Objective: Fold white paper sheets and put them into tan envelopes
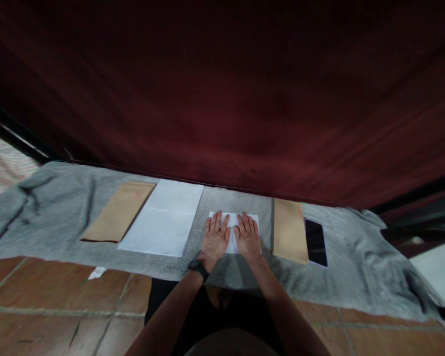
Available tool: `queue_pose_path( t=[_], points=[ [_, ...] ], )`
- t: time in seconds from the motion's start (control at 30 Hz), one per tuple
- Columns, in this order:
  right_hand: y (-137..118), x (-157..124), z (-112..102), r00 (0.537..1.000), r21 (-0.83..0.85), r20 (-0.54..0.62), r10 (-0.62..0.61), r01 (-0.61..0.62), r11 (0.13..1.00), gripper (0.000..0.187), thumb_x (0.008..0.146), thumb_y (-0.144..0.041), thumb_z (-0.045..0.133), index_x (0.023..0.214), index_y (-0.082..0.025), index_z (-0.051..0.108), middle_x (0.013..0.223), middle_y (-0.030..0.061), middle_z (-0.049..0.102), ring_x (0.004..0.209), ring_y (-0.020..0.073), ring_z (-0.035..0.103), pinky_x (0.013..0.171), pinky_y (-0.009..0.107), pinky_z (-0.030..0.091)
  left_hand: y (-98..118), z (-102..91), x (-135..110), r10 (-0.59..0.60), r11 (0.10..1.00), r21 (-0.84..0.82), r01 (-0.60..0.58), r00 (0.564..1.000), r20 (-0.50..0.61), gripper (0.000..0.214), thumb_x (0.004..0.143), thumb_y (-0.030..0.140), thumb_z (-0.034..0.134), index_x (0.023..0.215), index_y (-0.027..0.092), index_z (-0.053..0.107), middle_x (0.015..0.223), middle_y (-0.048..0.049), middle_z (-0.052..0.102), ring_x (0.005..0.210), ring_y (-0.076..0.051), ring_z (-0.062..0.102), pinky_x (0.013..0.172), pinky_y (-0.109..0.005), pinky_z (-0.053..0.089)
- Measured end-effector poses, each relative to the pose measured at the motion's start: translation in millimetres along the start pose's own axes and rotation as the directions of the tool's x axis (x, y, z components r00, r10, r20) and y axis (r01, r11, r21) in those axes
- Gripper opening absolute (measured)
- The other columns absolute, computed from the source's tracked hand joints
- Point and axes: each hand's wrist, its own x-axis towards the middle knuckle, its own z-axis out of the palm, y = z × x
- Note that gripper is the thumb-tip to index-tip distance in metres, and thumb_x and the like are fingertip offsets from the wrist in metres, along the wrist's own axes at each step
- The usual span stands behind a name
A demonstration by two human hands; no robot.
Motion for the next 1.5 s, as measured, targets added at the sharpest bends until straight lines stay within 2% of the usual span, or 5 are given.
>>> queue_pose_path(
  t=[0.4,0.73,1.13,1.33,1.5],
  points=[
    [24.3,-16.9,-3.6,0.995,-0.059,-0.086,0.047,-0.052,0.997,0.056,0.107,-0.036,0.036,0.154,-0.007,0.04,0.156,0.0213,0.045,0.145,0.029,0.04,0.118,0.049,0.03,-19.9,-9.0,-17.6,-0.064,0.998,0.024,0.066,0.997,-0.052,0.06,0.104,0.035,0.03,0.153,0.004,0.039,0.161,-0.0191,0.037,0.151,-0.029,0.033,0.124,-0.05,0.029],
    [21.0,-15.5,-10.9,0.998,-0.064,-0.029,0.056,-0.058,0.996,0.056,0.105,-0.035,0.038,0.152,-0.005,0.043,0.157,0.0221,0.043,0.146,0.03,0.039,0.119,0.048,0.029,28.0,-1.5,-17.8,0.117,0.993,-0.031,-0.117,0.993,0.01,0.056,0.103,0.032,0.035,0.156,0.013,0.036,0.161,-0.0134,0.039,0.153,-0.024,0.03,0.125,-0.049,0.028],
    [11.5,-10.5,-15.8,0.997,-0.066,-0.003,0.076,-0.076,0.995,0.054,0.105,-0.029,0.035,0.151,-0.003,0.044,0.156,0.0229,0.043,0.145,0.0305,0.04,0.119,0.05,0.028,-0.7,-17.6,-33.7,0.091,0.996,0.0,-0.091,0.996,0.005,0.056,0.104,0.037,0.035,0.153,0.013,0.042,0.161,-0.0141,0.038,0.153,-0.026,0.029,0.125,-0.049,0.027],
    [-11.8,-13.0,-17.2,0.996,0.011,0.06,-0.069,0.068,0.998,0.048,0.105,-0.029,0.041,0.15,-0.015,0.049,0.16,0.0148,0.042,0.147,0.0271,0.039,0.121,0.048,0.027,1.7,-17.5,-33.4,0.086,0.996,-0.015,-0.086,0.996,0.026,0.056,0.103,0.036,0.035,0.156,0.017,0.039,0.162,-0.0115,0.038,0.153,-0.025,0.029,0.125,-0.051,0.026],
    [7.5,-29.4,-23.5,0.995,-0.015,0.054,-0.082,0.083,0.996,0.051,0.105,-0.032,0.043,0.153,-0.013,0.045,0.159,0.0185,0.041,0.146,0.0284,0.04,0.119,0.049,0.03,-8.3,-19.0,-35.4,0.087,0.996,-0.023,-0.087,0.996,0.015,0.057,0.104,0.038,0.035,0.156,0.015,0.038,0.162,-0.0127,0.038,0.153,-0.025,0.029,0.125,-0.049,0.027]
  ],
)
